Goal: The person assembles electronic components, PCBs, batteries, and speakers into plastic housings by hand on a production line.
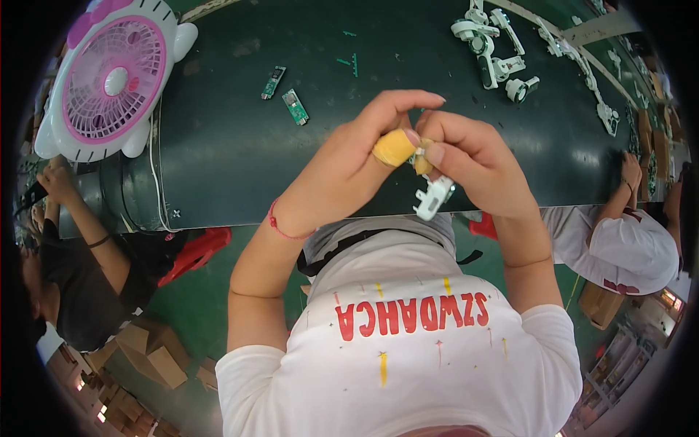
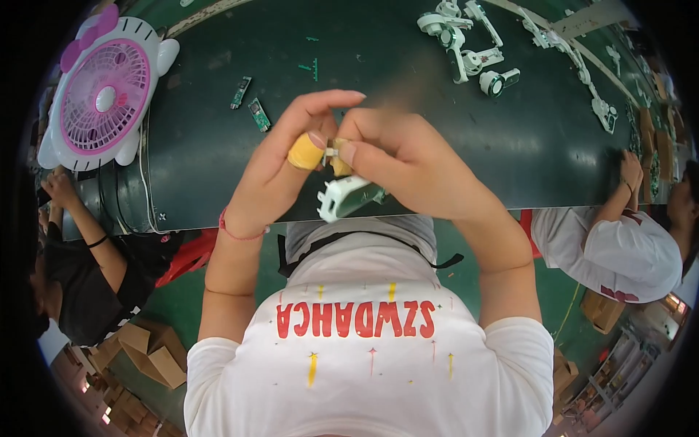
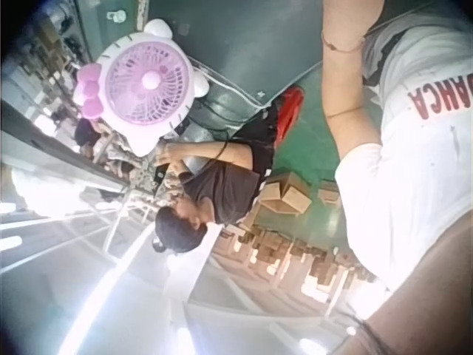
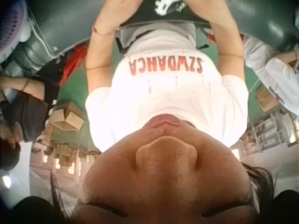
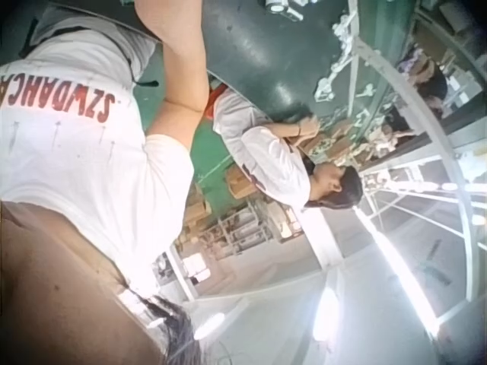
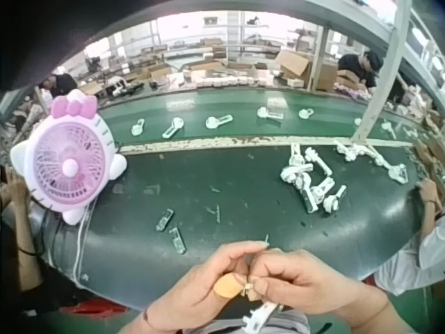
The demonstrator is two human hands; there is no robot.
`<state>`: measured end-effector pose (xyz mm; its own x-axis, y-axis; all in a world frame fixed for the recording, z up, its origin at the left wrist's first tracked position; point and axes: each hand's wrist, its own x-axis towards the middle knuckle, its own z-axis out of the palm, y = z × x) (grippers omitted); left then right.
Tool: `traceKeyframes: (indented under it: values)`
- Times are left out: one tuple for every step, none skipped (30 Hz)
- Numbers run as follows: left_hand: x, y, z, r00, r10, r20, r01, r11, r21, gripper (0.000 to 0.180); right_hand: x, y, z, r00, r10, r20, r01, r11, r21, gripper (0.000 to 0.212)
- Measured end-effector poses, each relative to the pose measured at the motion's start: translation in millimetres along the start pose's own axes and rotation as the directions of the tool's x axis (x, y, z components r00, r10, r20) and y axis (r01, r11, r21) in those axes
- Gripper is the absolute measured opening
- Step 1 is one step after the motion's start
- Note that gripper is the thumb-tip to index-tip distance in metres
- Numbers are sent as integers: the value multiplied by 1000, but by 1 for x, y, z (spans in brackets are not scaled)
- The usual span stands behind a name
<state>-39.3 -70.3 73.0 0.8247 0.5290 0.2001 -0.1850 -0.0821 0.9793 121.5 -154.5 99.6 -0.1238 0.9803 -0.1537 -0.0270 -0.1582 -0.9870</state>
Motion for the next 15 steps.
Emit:
traceKeyframes:
  values:
    - [1, 2, -1, 1000, 16, 23, -17, 999, 38, 36, 0, -1, 1, 1000, -4, 2, 4, 1000, -2, 17]
    - [0, 3, 0, 999, 22, 36, -23, 999, 41, 35, -3, -1, 3, 998, -62, -21, 60, 995, -76, 16]
    - [0, 5, 0, 999, 24, 35, -26, 999, 43, 35, -5, -2, 4, 992, -121, -40, 114, 982, -150, 14]
    - [-1, 8, -1, 998, 37, 50, -40, 997, 61, 35, -6, -1, 6, 980, -185, -71, 165, 961, -221, 12]
    - [0, 9, -1, 996, 49, 68, -55, 996, 76, 36, -7, -2, 5, 980, -184, -73, 164, 961, -223, 12]
    - [0, 10, 0, 996, 51, 69, -56, 996, 74, 36, -8, -3, 4, 972, -226, -59, 198, 931, -307, 11]
    - [1, 10, 1, 994, 74, 79, -86, 983, 160, 36, -9, -5, 3, 963, -266, -42, 229, 892, -389, 10]
    - [1, 12, 0, 992, 97, 86, -115, 961, 251, 36, -10, -7, 3, 963, -268, -39, 233, 891, -389, 10]
    - [0, 17, -1, 984, 128, 120, -163, 920, 355, 36, -11, -10, 2, 938, -348, -8, 297, 811, -504, 7]
    - [-1, 20, -1, 975, 154, 158, -210, 866, 453, 36, -13, -12, 2, 907, -421, 33, 352, 712, -607, 5]
    - [-2, 20, 1, 976, 165, 145, -212, 881, 424, 37, -16, -15, 2, 940, -341, 26, 301, 788, -537, 4]
    - [-2, 18, 1, 975, 165, 145, -212, 881, 422, 37, -17, -16, 4, 940, -341, 25, 300, 788, -538, 4]
    - [-2, 17, 1, 977, 170, 126, -207, 891, 403, 37, -17, -18, 5, 972, -232, -26, 200, 884, -422, 4]
    - [-1, 17, 1, 978, 176, 110, -206, 900, 384, 38, -17, -19, 5, 991, -118, -64, 94, 951, -295, 4]
    - [0, 15, 1, 977, 177, 114, -208, 900, 382, 38, -17, -18, 6, 991, -118, -69, 93, 951, -295, 4]
